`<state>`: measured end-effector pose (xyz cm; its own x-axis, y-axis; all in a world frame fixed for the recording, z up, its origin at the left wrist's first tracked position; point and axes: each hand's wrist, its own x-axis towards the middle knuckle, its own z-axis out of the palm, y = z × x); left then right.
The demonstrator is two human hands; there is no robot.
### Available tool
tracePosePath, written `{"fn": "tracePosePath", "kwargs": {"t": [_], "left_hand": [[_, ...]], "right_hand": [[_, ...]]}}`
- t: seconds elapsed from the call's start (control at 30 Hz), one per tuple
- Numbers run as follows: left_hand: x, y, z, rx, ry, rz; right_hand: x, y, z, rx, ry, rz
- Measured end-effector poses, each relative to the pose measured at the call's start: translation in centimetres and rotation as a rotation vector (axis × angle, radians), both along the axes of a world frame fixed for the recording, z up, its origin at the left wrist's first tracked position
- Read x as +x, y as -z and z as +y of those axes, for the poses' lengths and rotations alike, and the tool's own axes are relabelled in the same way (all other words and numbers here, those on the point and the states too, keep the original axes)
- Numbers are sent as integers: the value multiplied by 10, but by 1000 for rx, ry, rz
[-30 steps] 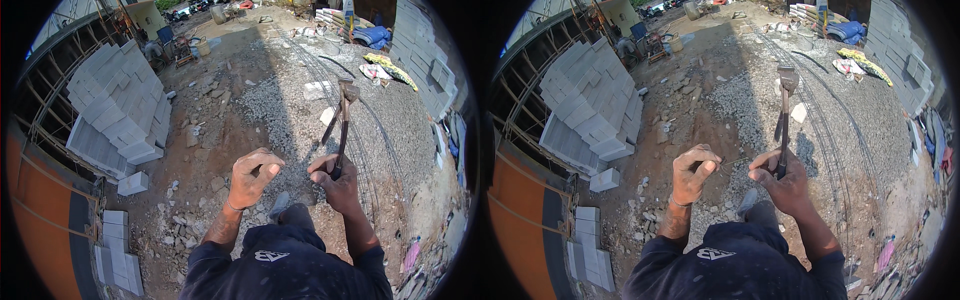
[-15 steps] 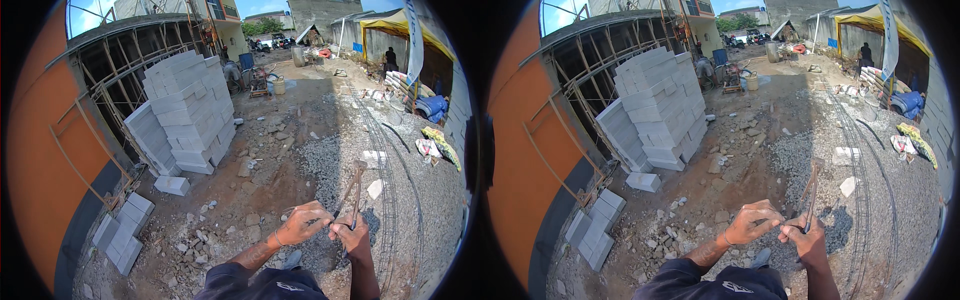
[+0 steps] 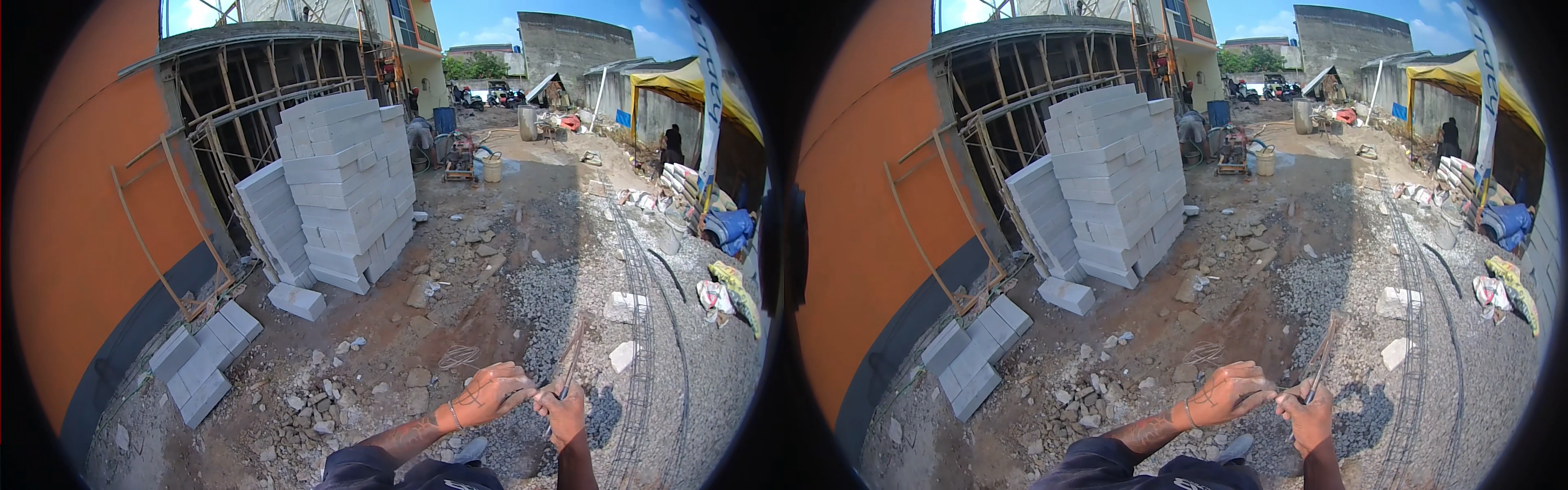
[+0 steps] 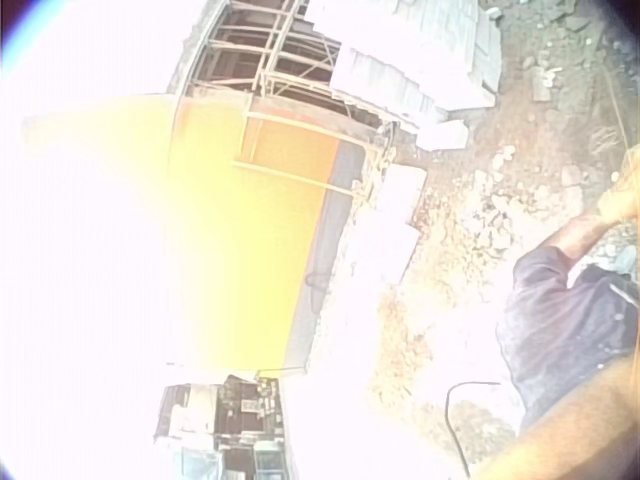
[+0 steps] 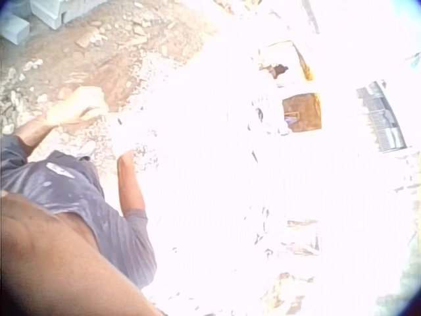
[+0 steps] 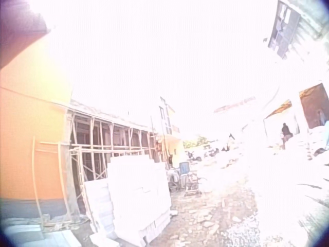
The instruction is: The person picks up tie wires from the ground and fastens the intersecting steel rebars of a reinforcement cage together using the wires and pliers.
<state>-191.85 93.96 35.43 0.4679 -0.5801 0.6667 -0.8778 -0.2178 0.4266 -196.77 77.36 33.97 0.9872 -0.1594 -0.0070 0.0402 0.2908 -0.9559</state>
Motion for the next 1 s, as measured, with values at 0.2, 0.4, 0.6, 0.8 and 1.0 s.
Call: {"fn": "tracePosePath", "kwargs": {"t": [0.2, 0.4, 0.6, 0.8, 1.0], "left_hand": [[-11, 29, 6, -289, 301, 902], [-21, 71, -7, -604, 809, 1336], [-13, 61, -2, -184, 365, 1025], [-34, 44, -1, 182, -108, 251], [-36, 48, 12, 216, -211, 78]], "right_hand": [[-8, 2, -6, -125, -186, -72], [-19, 8, -8, 102, -322, -77], [-20, 31, -19, -183, -180, -4], [-18, 55, -7, -408, -97, 35], [-15, 59, 2, -452, -150, 45]]}}
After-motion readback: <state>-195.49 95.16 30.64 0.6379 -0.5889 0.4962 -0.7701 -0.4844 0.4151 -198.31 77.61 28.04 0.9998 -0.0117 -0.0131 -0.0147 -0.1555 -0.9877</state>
